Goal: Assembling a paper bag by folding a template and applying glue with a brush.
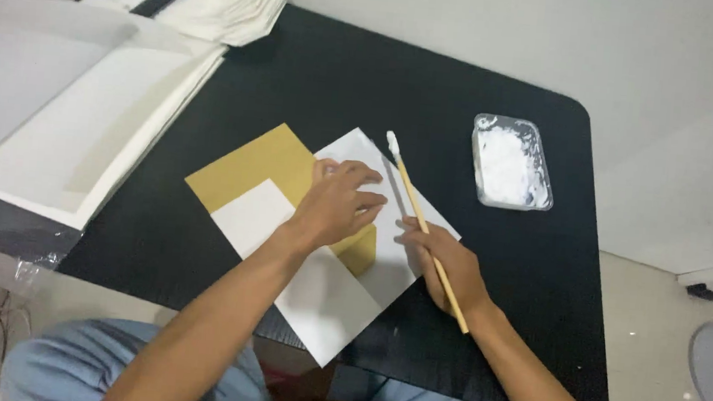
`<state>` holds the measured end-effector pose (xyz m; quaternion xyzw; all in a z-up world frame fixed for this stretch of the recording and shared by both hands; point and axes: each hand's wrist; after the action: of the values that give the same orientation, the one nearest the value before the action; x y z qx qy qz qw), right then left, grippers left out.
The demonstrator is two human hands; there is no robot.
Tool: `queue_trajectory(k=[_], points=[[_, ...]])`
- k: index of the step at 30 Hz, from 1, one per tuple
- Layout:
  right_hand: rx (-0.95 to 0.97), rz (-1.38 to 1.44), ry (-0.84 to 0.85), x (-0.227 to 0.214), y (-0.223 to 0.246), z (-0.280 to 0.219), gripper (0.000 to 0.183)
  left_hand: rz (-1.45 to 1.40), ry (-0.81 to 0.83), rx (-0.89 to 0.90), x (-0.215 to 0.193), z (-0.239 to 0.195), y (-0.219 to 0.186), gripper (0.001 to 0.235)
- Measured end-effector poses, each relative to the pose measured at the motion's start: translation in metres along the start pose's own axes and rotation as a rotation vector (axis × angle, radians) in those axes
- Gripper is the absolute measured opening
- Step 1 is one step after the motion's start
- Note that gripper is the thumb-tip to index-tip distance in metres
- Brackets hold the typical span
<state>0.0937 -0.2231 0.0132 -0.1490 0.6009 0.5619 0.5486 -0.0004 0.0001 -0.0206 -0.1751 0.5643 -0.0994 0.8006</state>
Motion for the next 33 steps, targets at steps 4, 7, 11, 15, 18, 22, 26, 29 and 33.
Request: queue_trajectory(k=[4, 7, 11, 15, 18, 22, 26, 29, 33], points=[[-0.036, 0.069, -0.058, 0.003, -0.012, -0.003, 0.024, -0.019, 0.117, 0.109, -0.005, 0.004, -0.010, 0.030], [0.004, 0.154, -0.077, 0.004, -0.016, -0.005, 0.030, -0.150, 0.143, 0.081, -0.010, -0.003, -0.018, 0.031], [0.130, 0.259, -0.116, -0.007, -0.009, -0.003, 0.038, -0.185, 0.122, 0.086, -0.023, -0.005, -0.025, 0.030], [0.139, 0.459, -0.264, -0.015, -0.021, -0.003, 0.030, -0.207, 0.110, 0.080, -0.027, -0.004, -0.025, 0.029], [0.066, 0.312, -0.367, -0.031, -0.028, -0.005, 0.019, -0.194, 0.101, 0.068, -0.029, -0.004, -0.027, 0.028], [0.019, 0.206, -0.457, -0.054, -0.030, 0.001, 0.015, -0.193, 0.096, 0.057, -0.030, -0.007, -0.029, 0.028], [0.022, 0.205, -0.473, -0.065, -0.023, 0.012, 0.012, -0.205, 0.122, 0.049, -0.032, -0.006, -0.030, 0.029], [0.044, 0.206, -0.453, -0.062, -0.019, 0.017, 0.011, -0.195, 0.128, 0.048, -0.031, -0.004, -0.029, 0.030], [0.093, 0.189, -0.408, -0.052, -0.009, 0.015, 0.011, -0.193, 0.127, 0.049, -0.029, -0.007, -0.027, 0.029]])
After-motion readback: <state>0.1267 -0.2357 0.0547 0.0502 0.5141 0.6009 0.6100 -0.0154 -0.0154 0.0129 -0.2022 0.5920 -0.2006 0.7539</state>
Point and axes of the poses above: each hand's wrist, its own z-axis towards the middle knuckle, its own x-axis out of the palm, y = z × x, and after that the axes turned 11 degrees about -z, right-handed
